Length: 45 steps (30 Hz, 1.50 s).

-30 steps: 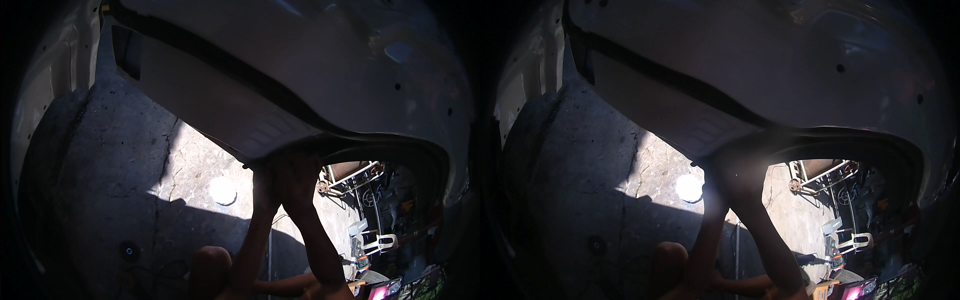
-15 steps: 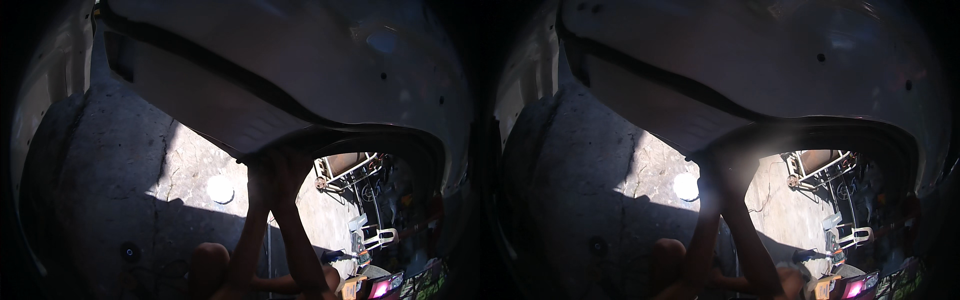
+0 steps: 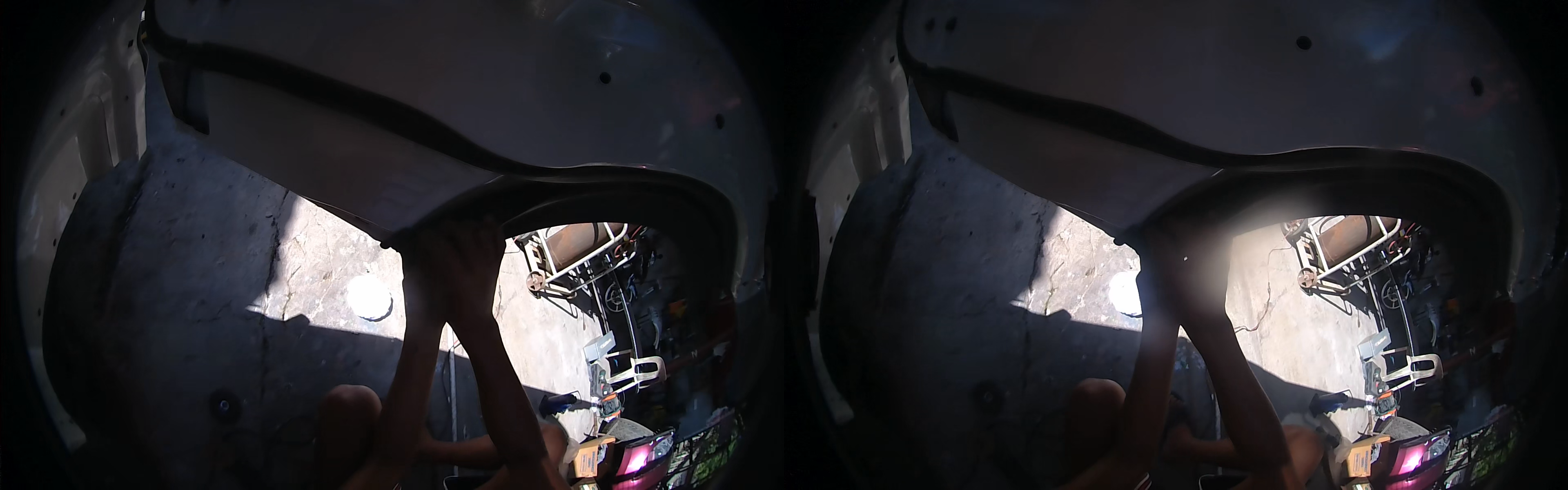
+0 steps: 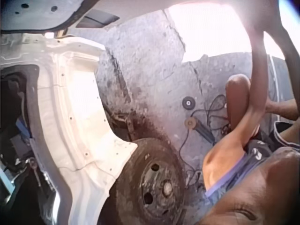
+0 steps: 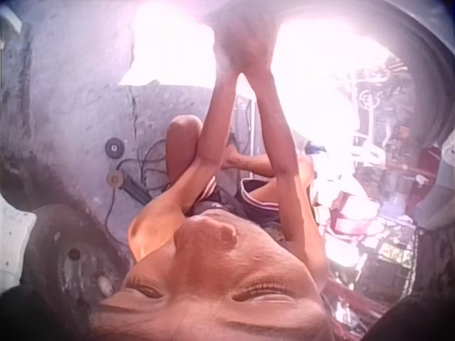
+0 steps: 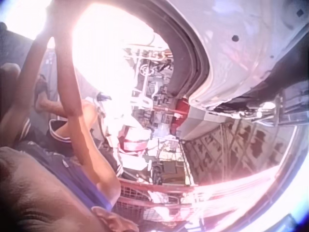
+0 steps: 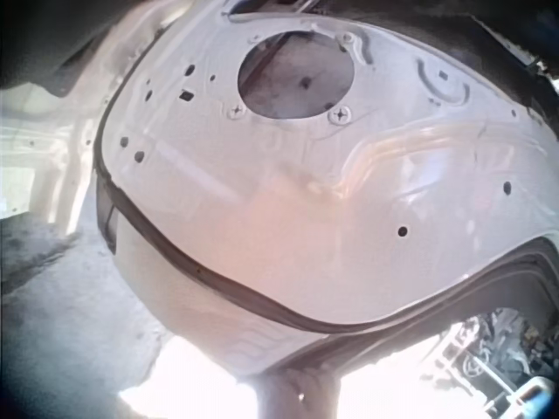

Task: The person installs a black wheel arch trim onto a white car using a screwdriver to secure it with screws. The person sits on the floor and works around the wheel arch, tightening screws at multiple points.

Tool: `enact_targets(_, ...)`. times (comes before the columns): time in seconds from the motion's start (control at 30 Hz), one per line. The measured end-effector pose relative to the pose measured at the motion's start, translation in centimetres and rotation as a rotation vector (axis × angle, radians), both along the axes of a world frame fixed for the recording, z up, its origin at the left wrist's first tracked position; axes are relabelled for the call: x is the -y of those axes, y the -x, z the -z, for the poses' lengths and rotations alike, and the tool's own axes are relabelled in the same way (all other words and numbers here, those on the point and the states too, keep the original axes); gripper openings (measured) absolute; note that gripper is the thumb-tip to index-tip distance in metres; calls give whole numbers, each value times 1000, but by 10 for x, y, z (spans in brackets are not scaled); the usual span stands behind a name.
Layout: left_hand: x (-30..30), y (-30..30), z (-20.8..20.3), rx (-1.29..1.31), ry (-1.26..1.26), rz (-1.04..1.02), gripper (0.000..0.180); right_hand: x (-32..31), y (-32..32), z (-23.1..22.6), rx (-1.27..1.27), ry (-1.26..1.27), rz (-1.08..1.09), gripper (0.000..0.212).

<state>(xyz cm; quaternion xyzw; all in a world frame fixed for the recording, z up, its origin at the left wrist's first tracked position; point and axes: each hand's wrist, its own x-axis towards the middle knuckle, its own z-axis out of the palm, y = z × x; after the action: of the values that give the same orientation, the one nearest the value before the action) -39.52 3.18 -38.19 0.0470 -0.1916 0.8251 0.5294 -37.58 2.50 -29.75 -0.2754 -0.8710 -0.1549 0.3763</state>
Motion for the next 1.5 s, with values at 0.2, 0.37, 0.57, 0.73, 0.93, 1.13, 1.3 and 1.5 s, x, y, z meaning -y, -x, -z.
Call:
enact_targets(0.2, -1, -8, 3, 85, -76, 65, 47, 18, -57, -10, 14, -228, -31, 22)
enact_targets(0.37, -9, 1, 12, 184, -183, 133, 47, -3, -155, 82, -202, 135, 260, 17)
enact_targets(0.57, -11, 2, 1, 304, -408, 324, 47, 13, -286, 302, -56, 1131, 635, 40)
enact_targets(0.73, -12, 11, 3, 286, -468, 410, 47, 78, -283, 442, 307, 1261, 532, 43)
enact_targets(0.93, -10, 9, -9, 205, -531, 342, 46, 128, -244, 455, 654, 942, 316, 32)
enact_targets(1.13, -9, 11, -13, 251, -469, 236, 48, 105, -272, 362, 625, 1532, 329, 35)
enact_targets(1.3, -2, -6, -18, 565, -432, 392, 54, 127, -275, 146, -33, 993, 874, 37)
enact_targets(1.5, -3, -7, -11, 678, -526, 481, 52, 146, -236, 7, -380, 335, 292, 31)
